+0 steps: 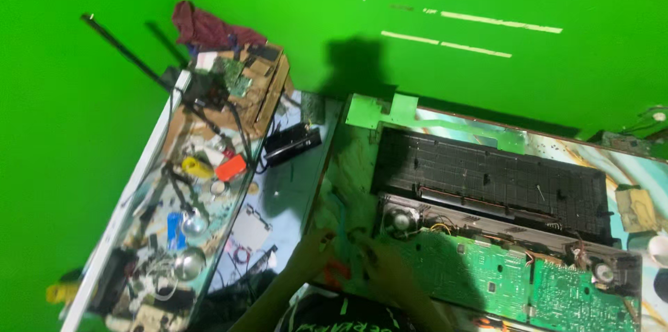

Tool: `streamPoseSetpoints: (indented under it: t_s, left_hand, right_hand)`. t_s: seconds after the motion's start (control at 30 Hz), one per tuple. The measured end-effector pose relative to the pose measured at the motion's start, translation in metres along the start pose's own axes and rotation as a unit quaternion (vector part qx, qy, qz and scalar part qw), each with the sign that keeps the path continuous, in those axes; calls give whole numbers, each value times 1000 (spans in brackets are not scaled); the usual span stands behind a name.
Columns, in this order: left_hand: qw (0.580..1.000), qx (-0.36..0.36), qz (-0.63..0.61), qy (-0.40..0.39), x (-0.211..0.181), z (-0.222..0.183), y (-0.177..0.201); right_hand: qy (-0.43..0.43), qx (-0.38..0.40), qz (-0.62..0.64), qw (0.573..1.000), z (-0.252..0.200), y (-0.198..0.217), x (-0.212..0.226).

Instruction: The person disassembles and repairs an electronic keyboard instrument. The person uses a screwdriver to loosen screws on the internal green circuit board, cleans the interior with a small blue tool, and adjusts wires and connections inside the casing.

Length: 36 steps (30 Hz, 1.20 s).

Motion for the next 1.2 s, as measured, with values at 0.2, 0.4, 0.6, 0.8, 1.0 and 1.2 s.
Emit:
streamPoseSetpoints:
  t_s: [0.2, 0.4, 0.6, 0.8, 1.0, 1.2]
  left_hand:
    - [996, 80, -26, -16, 51, 39, -34]
    - [994, 101, 15, 37, 62, 46, -69]
    - [993, 43, -104, 44, 69, 57, -81]
    - [877, -9, -420, 233, 62, 92, -41]
    - [936, 47, -334, 101, -5, 88, 0]
    - [984, 62, -146, 74, -74, 43, -2]
  right_hand:
    - [-112, 41, -41, 992, 41, -59, -15]
    - [-56, 6, 0, 998, 66, -71, -3]
    - [-69, -7, -5, 998, 59, -66, 2]
    - [-66, -20, 11, 998, 48, -54, 4]
    - [81, -63, -95, 990, -1, -16, -20]
    - [-21, -3, -170, 985, -12, -9, -89]
Point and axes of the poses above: each hand's wrist, its own z-axis towards the middle knuckle, its own y-axis out of the back of the hand, x = y × z, the point moved 3 cm from there along z, towards the middle knuckle, and after that the axes turned 15 degrees about z, right-handed, at the moved point
